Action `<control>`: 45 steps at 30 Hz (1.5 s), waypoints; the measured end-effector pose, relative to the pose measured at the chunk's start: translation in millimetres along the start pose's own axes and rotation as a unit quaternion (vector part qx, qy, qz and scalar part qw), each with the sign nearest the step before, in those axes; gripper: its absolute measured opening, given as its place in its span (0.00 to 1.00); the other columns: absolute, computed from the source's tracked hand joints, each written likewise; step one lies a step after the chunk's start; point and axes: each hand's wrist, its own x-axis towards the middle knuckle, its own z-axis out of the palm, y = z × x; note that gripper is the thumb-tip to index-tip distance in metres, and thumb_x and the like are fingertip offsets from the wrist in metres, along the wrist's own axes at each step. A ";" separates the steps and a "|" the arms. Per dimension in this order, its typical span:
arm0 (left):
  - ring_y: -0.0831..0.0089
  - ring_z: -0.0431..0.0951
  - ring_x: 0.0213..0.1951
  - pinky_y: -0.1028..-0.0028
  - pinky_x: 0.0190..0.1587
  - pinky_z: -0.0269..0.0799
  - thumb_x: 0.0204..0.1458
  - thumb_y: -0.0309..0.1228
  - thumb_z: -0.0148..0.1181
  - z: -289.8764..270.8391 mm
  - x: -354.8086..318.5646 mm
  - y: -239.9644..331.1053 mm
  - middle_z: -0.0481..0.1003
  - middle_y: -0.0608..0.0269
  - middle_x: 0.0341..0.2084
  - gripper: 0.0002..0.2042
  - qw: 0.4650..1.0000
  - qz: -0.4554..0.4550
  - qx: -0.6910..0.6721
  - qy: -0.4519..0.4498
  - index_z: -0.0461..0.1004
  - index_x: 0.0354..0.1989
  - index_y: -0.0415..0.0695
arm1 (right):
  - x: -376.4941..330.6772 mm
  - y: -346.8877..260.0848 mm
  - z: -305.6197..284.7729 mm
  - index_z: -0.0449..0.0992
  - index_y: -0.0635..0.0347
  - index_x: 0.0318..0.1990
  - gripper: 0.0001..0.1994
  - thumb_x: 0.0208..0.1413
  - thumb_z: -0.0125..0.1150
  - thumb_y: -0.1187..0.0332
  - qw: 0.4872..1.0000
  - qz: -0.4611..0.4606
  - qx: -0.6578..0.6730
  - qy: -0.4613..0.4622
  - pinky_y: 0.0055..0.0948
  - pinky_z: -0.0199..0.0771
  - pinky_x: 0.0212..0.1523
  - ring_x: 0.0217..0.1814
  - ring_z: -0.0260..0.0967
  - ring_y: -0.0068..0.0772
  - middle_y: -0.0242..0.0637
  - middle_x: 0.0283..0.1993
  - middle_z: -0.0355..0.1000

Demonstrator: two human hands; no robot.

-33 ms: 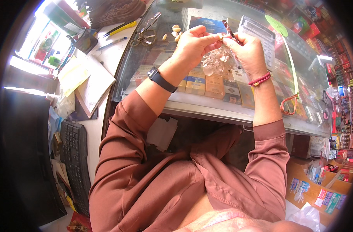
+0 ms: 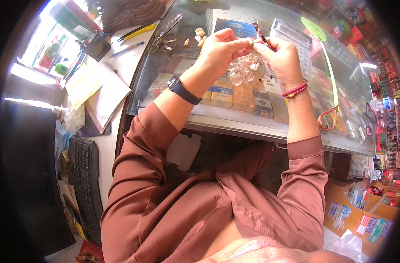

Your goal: The person uses a small tool to carefully adjust or repair a silver-colored ornamental object on a glass counter.

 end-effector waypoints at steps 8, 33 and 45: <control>0.66 0.79 0.37 0.72 0.45 0.77 0.52 0.22 0.59 -0.3 -1.0 -0.3 0.74 0.52 0.33 0.09 0.996 0.020 0.087 0.007 0.69 0.38 0.31 | -0.5 -3.1 -1.4 0.80 0.66 0.32 0.10 0.52 0.64 0.67 0.999 0.028 0.017 -0.019 0.16 0.60 0.24 0.24 0.60 0.10 0.24 0.21 0.71; 0.77 0.78 0.33 0.81 0.32 0.73 0.51 0.26 0.63 6.5 -3.0 -1.7 0.77 0.61 0.32 0.09 0.970 0.092 0.220 0.046 0.72 0.38 0.37 | 1.4 3.3 0.7 0.75 0.66 0.29 0.08 0.53 0.59 0.68 0.993 0.046 0.108 -0.005 0.16 0.61 0.25 0.24 0.59 0.12 0.24 0.23 0.69; 0.73 0.76 0.40 0.78 0.42 0.72 0.53 0.24 0.59 2.1 -2.3 -5.7 0.75 0.57 0.36 0.05 0.998 0.024 0.057 -0.018 0.70 0.34 0.39 | 1.2 2.6 6.2 0.76 0.68 0.31 0.10 0.54 0.57 0.68 0.994 0.018 0.109 0.003 0.17 0.63 0.25 0.23 0.61 0.13 0.28 0.23 0.70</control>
